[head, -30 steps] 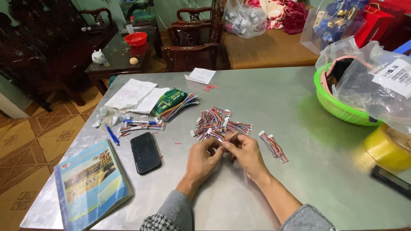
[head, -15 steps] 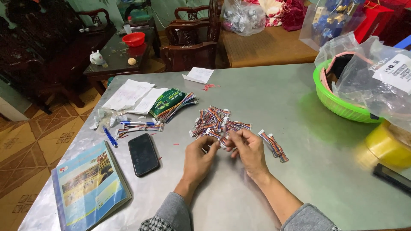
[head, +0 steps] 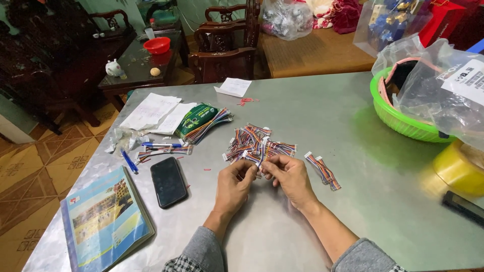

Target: Sorting and untangling small electronic wire harnesses on a table.

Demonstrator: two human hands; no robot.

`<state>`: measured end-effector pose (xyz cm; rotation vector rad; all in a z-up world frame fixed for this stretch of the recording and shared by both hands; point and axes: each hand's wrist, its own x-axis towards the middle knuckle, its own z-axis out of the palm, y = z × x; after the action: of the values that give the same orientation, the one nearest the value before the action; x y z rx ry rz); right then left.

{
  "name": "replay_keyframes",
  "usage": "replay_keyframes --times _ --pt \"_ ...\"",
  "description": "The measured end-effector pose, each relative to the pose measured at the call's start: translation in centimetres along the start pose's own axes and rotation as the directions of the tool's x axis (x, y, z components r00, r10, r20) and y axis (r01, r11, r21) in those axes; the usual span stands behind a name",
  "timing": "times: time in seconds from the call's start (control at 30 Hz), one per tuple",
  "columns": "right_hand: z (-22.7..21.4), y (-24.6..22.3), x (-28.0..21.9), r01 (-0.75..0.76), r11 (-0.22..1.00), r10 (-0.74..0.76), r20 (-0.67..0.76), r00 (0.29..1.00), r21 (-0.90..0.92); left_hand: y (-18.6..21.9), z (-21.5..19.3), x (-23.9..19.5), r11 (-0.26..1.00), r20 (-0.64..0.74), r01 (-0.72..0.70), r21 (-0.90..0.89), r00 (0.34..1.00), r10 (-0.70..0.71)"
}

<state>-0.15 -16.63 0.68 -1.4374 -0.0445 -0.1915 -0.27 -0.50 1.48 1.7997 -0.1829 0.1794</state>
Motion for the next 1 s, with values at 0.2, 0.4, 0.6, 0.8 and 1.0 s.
replay_keyframes --times 0.2,0.4,0.6,0.8,1.0 --pt "-0.1 -0.5 0.0 0.021 1.000 -0.020 -0.039 0.999 0.016 0.8 -0.2 -0.2 1.000 -0.028 -0.023 0.005 0.999 0.023" --pt "-0.6 1.9 0.9 0.035 0.999 -0.034 -0.059 0.998 0.017 0.2 -0.2 -0.3 0.967 0.012 -0.154 0.201 0.988 0.155" --pt "-0.2 -0.9 0.1 0.061 0.997 -0.054 -0.119 0.991 0.055 -1.4 0.7 0.0 0.768 0.078 -0.342 0.541 0.930 0.359" --pt "-0.7 0.3 0.8 0.012 0.992 0.003 -0.118 0.993 0.127 -1.6 0.6 0.2 0.766 0.078 -0.314 0.561 0.941 0.328" --pt "-0.4 -0.8 0.3 -0.066 0.987 0.074 -0.052 0.996 0.147 -1.7 0.8 0.2 0.738 0.139 -0.330 0.589 0.941 0.310"
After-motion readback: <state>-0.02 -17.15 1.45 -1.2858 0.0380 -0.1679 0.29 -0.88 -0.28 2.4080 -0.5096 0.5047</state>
